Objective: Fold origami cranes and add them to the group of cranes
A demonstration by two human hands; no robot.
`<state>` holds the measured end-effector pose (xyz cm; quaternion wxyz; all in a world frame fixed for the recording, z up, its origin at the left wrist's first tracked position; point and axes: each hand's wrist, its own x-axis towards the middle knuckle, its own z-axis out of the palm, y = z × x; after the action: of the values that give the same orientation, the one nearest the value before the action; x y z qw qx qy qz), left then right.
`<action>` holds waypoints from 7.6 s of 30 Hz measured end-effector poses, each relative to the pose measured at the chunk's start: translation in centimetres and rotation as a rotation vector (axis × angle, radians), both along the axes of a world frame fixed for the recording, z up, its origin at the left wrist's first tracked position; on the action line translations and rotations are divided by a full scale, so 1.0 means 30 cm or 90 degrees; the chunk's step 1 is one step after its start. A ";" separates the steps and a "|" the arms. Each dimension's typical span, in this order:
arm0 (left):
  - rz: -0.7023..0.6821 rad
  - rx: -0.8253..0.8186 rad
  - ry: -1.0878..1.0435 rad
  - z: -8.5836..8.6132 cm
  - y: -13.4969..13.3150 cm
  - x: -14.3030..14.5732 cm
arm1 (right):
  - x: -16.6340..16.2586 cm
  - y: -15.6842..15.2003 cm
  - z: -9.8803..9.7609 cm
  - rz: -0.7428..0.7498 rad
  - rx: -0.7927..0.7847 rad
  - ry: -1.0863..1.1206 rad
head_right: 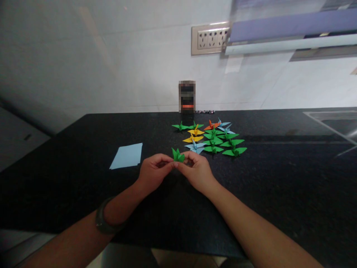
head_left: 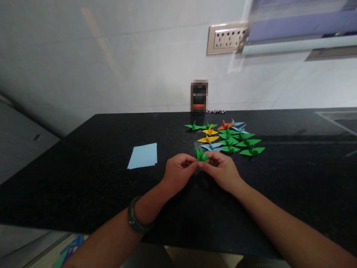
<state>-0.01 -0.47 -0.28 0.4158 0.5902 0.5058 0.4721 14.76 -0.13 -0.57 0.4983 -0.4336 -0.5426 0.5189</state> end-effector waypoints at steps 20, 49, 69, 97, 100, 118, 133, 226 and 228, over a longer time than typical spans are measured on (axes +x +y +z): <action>-0.047 -0.151 -0.283 0.004 0.012 0.006 | 0.019 0.016 -0.019 0.089 -0.172 0.168; -0.031 -0.098 -0.227 0.002 0.019 0.003 | 0.016 0.012 -0.016 0.049 0.025 0.039; -0.089 -0.225 -0.424 -0.005 0.029 -0.008 | 0.027 0.000 -0.014 0.044 0.254 -0.150; -0.172 -0.233 -0.222 -0.008 0.019 -0.010 | 0.021 0.007 0.007 0.126 -0.091 -0.020; -0.194 -0.255 -0.226 -0.010 0.021 -0.017 | 0.026 0.005 0.024 0.140 -0.134 -0.017; -0.155 -0.151 -0.145 -0.009 0.024 -0.022 | 0.034 0.022 0.007 0.002 -0.044 -0.188; -0.039 -0.073 -0.073 0.002 0.021 -0.009 | 0.004 -0.003 -0.004 0.098 0.008 -0.206; -0.085 0.723 0.436 0.024 0.002 -0.050 | 0.063 0.000 0.016 -0.066 0.525 -0.295; -0.113 0.709 0.423 0.024 0.000 -0.046 | 0.066 0.001 0.016 -0.063 0.537 -0.303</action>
<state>-1.39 -0.49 0.43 -0.0931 0.8711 0.2369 0.4200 16.75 -0.10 -0.09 0.5170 -0.3253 -0.7832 0.1159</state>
